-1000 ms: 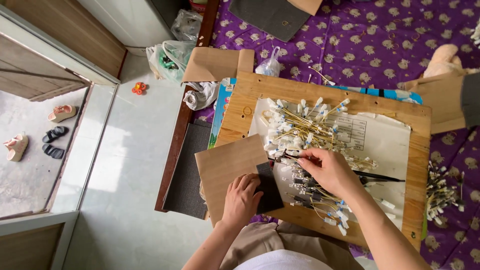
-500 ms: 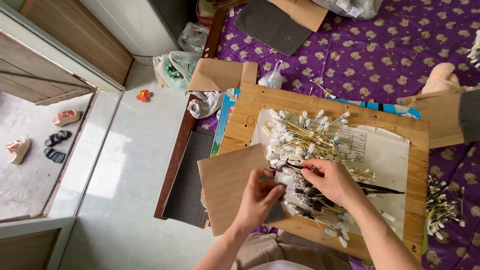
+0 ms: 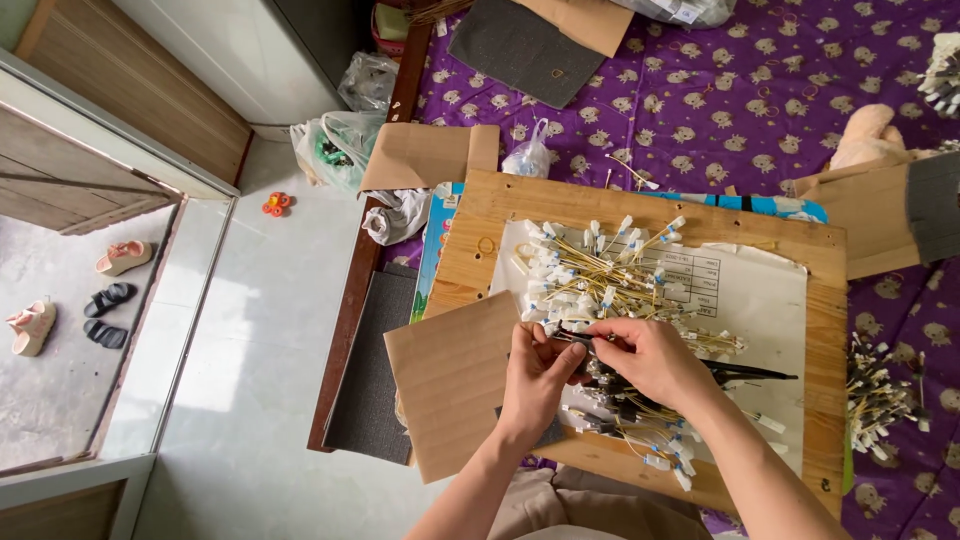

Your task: Assembling small wire components by manually attaching connectors to individual wires

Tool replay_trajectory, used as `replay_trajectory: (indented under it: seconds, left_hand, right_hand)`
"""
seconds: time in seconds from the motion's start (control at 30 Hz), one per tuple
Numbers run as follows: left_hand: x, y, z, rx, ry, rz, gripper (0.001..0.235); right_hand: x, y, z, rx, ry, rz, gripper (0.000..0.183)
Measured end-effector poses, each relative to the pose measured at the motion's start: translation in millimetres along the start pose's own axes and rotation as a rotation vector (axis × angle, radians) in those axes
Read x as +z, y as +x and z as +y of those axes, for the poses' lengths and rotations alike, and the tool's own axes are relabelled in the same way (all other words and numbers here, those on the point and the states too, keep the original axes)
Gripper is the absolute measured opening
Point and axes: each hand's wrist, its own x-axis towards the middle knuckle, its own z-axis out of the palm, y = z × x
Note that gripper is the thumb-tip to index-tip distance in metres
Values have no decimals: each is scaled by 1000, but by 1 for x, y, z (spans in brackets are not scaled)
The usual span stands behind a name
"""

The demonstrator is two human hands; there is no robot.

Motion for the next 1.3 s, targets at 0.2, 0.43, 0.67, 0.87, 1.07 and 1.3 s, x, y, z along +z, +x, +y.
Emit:
replay_trajectory:
  seconds: [0.2,0.43,0.67,0.87,1.07,1.3]
  left_hand:
    - [-2,5,-12,-15,-8,32,42]
    - [7,3,10,-99,-8,124,47]
    - [-10,-10,36,-181,168,88,41]
    - [-1,-30,74,-382,-220,-233,56]
    - [7,-28,90,-421,-259,-257,49]
    - [6,-25,70,-207,-75,-166,42]
  right_hand:
    - [2,2,6,-14,12,-10,28]
    - [-2,-5,-3,-28,-38,-35,29]
    - [1,-4,3,-230,-108,172,10]
    - [-13,-27,-20,-382,20,149,10]
    - [-12,-39,-13,-354,34,112,9]
    - [-1,-41,-13,-385,206,145,9]
